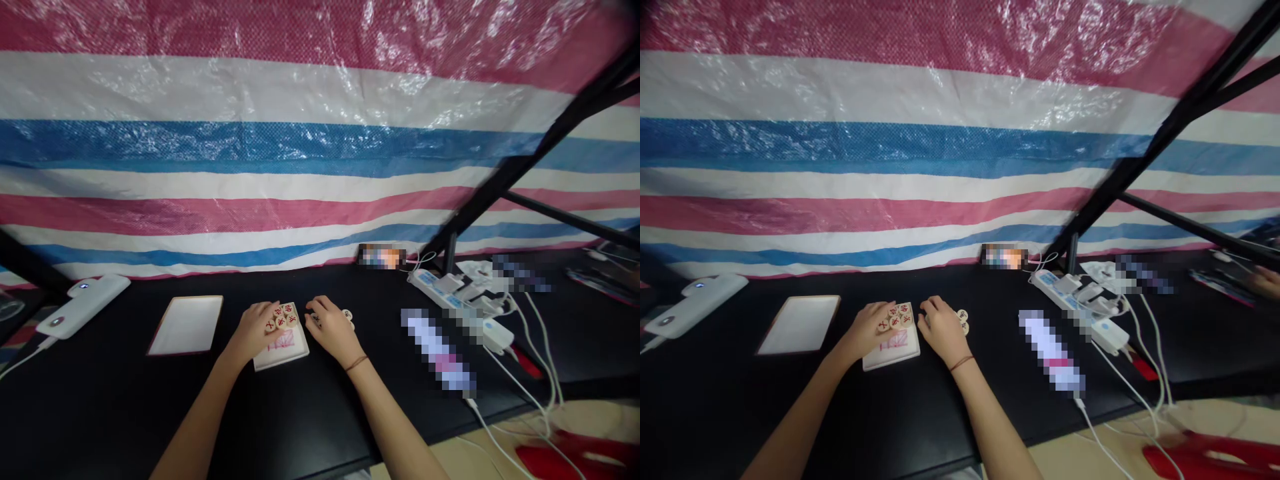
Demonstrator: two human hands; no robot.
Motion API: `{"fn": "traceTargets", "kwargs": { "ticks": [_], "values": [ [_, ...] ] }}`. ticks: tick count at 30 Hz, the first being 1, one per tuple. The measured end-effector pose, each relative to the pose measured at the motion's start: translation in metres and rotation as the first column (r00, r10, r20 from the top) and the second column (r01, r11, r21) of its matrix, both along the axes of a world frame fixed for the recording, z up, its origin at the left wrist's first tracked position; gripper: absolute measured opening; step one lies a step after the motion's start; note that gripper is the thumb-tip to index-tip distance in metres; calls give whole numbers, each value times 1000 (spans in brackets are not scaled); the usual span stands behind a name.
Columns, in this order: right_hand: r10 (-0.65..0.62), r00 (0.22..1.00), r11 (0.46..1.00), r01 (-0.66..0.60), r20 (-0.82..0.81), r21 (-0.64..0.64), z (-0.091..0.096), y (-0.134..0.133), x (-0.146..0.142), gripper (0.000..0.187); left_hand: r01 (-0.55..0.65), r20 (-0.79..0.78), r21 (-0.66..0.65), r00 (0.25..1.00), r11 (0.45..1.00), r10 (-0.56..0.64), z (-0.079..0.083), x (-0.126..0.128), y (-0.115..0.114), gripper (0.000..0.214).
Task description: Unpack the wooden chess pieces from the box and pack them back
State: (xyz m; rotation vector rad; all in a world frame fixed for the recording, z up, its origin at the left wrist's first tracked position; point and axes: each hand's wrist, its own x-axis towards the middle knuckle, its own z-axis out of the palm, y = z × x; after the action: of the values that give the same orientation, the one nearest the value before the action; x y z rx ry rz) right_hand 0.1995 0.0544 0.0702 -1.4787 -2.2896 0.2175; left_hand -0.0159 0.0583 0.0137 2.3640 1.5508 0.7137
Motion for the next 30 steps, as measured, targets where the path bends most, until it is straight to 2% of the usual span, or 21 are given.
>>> {"fn": "traceTargets", "kwargs": {
  "ticks": [4,7,13,17,19,21,23,25,30],
  "values": [
    [-72,972,987,102,226,-123,4,5,3,18,-12,17,93,1000,996,11,12,1,-2,56],
    [-95,945,974,154,314,-167,4,8,-3,18,-1,39,162,999,987,-6,24,-1,-6,51],
    [-101,934,946,197,342,-259,3,16,-11,19,48,57,212,996,976,-61,37,-14,-20,36],
    [-107,941,939,202,321,-278,16,20,-9,18,21,109,260,993,965,-51,38,-21,-27,29],
    [-127,973,947,176,191,-270,26,17,-10,18,5,136,281,990,960,-45,37,-19,-29,27],
    [-79,995,956,58,-62,-287,34,10,-15,19,12,161,282,985,959,-60,36,-15,-31,30],
    [22,945,940,-131,-326,-315,36,1,-26,21,41,194,269,976,962,-96,35,-11,-34,35],
    [59,865,908,-255,-499,-333,32,-6,-38,20,62,235,247,964,967,-122,34,-8,-37,35],
    [-34,730,863,-323,-682,-389,7,-7,-57,25,32,288,147,955,989,-73,38,-17,-44,22]
  ]
}}
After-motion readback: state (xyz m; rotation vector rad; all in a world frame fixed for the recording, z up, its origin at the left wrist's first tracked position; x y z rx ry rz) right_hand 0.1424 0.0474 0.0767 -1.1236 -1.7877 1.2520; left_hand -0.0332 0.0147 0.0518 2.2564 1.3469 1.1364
